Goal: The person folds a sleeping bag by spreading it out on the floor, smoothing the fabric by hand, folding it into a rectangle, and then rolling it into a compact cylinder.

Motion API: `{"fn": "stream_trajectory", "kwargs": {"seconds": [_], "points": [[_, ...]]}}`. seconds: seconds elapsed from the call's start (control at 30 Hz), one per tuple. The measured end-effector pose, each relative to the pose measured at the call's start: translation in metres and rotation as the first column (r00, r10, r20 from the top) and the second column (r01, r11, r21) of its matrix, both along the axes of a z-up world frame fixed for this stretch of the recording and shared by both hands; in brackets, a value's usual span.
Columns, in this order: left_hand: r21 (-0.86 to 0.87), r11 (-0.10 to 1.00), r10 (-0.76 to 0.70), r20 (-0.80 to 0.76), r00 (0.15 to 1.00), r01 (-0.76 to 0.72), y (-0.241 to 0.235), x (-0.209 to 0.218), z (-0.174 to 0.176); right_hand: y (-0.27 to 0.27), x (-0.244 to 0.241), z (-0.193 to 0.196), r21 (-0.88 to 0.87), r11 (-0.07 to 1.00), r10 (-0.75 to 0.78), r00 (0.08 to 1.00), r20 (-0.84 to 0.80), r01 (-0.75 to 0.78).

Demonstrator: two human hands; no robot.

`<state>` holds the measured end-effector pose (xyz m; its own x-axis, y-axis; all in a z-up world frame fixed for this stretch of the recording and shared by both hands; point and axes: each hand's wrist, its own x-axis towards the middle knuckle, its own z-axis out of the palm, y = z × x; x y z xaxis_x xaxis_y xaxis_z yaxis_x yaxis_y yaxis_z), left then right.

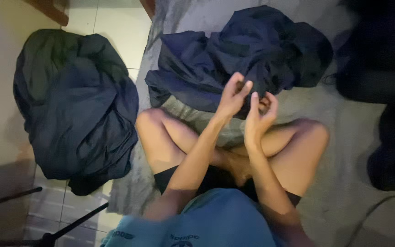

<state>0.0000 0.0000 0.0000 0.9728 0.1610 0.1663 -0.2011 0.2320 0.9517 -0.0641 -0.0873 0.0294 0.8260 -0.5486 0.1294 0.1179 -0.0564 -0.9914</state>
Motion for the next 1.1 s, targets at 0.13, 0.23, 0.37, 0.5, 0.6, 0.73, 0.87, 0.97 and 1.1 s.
{"fn": "stream_trajectory", "kwargs": {"seconds": [0.13, 0.23, 0.37, 0.5, 0.6, 0.73, 0.87, 0.97, 1.1], "points": [[0.019, 0.99, -0.144, 0.076, 0.987, 0.142, -0.018, -0.021, 0.03, -0.028, 0.002, 0.017, -0.191, 0.98, 0.081, 0.982, 0.168, -0.048], [0.083, 0.992, -0.117, 0.237, 0.964, 0.1, -0.011, -0.031, 0.111, -0.058, 0.003, 0.062, -0.189, 0.973, 0.152, 0.982, 0.114, -0.129], [0.241, 0.968, -0.176, 0.443, 0.879, 0.072, 0.0, -0.048, 0.258, -0.086, 0.04, 0.122, -0.385, 0.919, 0.264, 0.85, 0.455, -0.08], [0.423, 0.904, -0.126, 0.401, 0.907, -0.061, -0.011, 0.035, 0.252, -0.108, 0.134, 0.086, -0.387, 0.918, 0.148, 0.832, 0.535, 0.085], [0.314, 0.946, -0.035, 0.338, 0.941, -0.078, -0.004, 0.133, 0.118, -0.083, 0.142, 0.102, -0.438, 0.807, 0.497, 0.857, 0.138, -0.397], [0.659, 0.731, 0.136, 0.111, 0.984, -0.176, 0.022, 0.115, -0.021, -0.071, 0.121, -0.026, -0.307, 0.752, 0.535, 0.812, -0.234, -0.583], [0.351, 0.935, 0.091, -0.118, 0.989, -0.044, 0.04, 0.067, -0.088, -0.06, 0.093, -0.073, -0.013, 0.804, 0.571, 0.778, -0.261, -0.595], [0.176, 0.984, 0.069, -0.16, 0.985, -0.04, 0.035, 0.051, -0.079, -0.058, 0.087, -0.081, 0.013, 0.825, 0.557, 0.807, -0.197, -0.566], [0.396, 0.892, 0.179, 0.131, 0.975, -0.217, 0.049, 0.054, -0.024, -0.049, 0.094, -0.062, -0.016, 0.941, 0.334, 0.938, -0.094, -0.337]]}}
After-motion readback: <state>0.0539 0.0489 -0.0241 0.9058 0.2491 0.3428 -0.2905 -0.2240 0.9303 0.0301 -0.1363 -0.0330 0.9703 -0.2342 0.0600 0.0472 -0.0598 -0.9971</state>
